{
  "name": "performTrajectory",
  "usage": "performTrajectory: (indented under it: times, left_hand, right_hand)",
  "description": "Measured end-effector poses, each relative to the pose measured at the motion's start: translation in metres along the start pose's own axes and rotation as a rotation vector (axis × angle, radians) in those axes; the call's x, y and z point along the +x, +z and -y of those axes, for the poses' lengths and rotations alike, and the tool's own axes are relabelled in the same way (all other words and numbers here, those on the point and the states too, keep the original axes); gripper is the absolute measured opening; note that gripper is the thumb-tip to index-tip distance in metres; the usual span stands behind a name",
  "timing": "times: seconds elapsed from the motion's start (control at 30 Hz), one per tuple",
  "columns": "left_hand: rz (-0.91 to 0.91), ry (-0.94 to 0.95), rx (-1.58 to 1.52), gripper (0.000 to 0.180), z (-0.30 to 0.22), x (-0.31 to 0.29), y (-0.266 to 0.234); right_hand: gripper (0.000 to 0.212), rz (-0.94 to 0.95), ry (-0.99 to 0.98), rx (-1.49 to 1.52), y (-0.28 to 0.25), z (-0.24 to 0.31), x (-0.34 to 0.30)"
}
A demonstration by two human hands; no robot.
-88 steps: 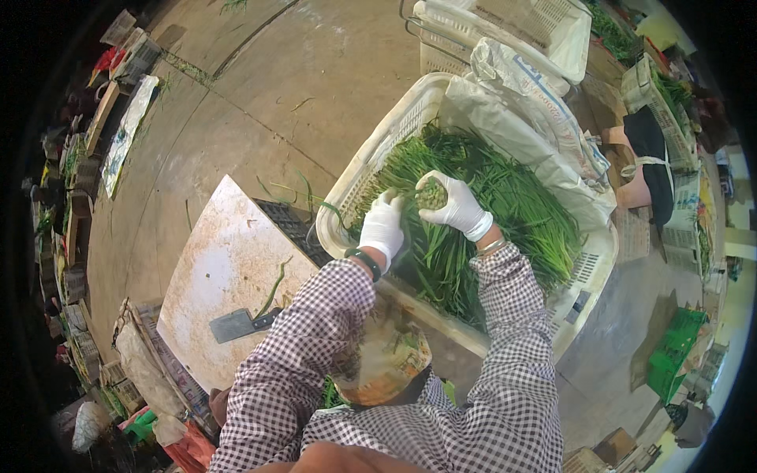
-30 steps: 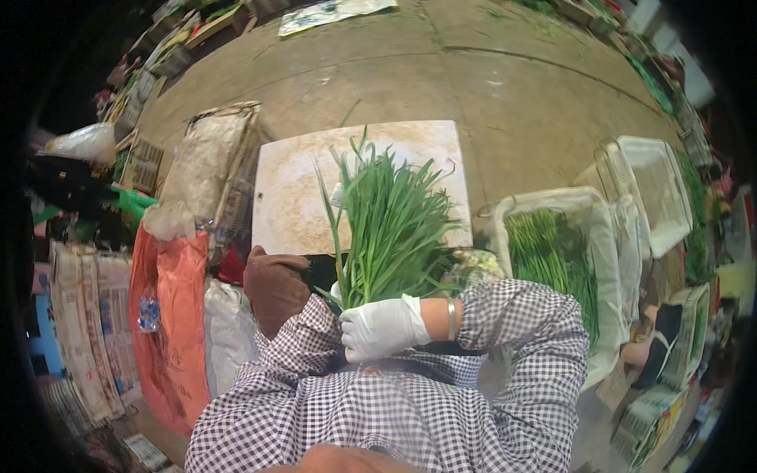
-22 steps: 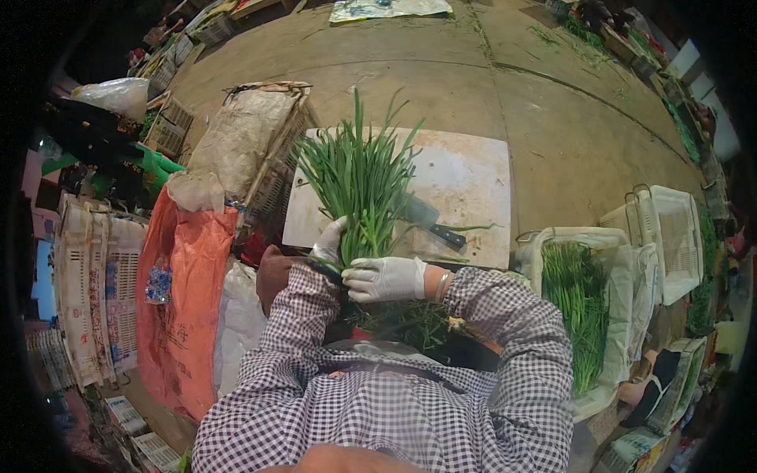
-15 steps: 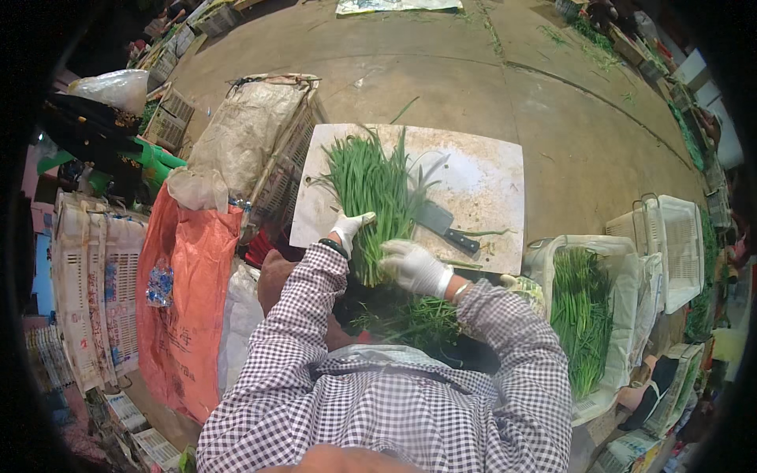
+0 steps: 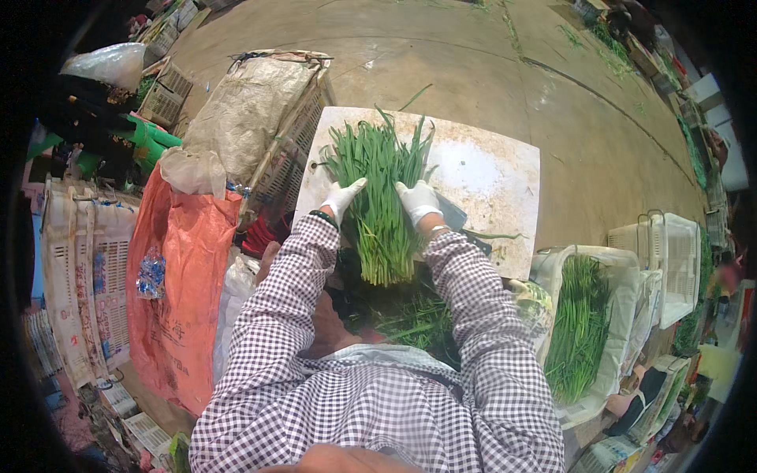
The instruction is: The person cleans and bundles bunches of green stalks by hand, uses a large knife to trim the ends, and places the finished bundles into a plastic crate.
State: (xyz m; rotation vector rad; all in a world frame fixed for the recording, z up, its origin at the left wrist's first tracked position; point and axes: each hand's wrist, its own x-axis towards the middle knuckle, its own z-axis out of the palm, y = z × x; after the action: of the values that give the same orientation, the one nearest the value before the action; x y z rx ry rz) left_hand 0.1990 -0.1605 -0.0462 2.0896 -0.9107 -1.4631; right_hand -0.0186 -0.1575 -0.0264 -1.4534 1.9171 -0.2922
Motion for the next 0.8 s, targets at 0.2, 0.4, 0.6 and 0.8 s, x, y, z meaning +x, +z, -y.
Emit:
performTrajectory:
  times: [0.2, 0.4, 0.6, 0.8]
  left_hand:
    - [0.194, 0.017, -0.346, 0.065, -0.039, -0.010, 0.023]
    - [0.485, 0.128, -0.735, 0.021, -0.036, -0.079, 0.009]
    - [0.354, 0.644, -0.610, 0.025, -0.053, -0.177, -0.004]
    - [0.421, 0.776, -0.718, 0.036, -0.107, -0.247, -0.023]
  right_hand:
    - [0.070, 0.337, 0.019, 0.259, 0.036, 0.037, 0.020]
    - [0.053, 0.329, -0.506, 0.867, 0.010, 0.023, -0.037]
    - [0.048, 0.192, -0.589, 0.641, -0.072, 0.054, -0.125]
    - [0.048, 0.088, -0.806, 0.828, -0.118, 0.084, -0.155]
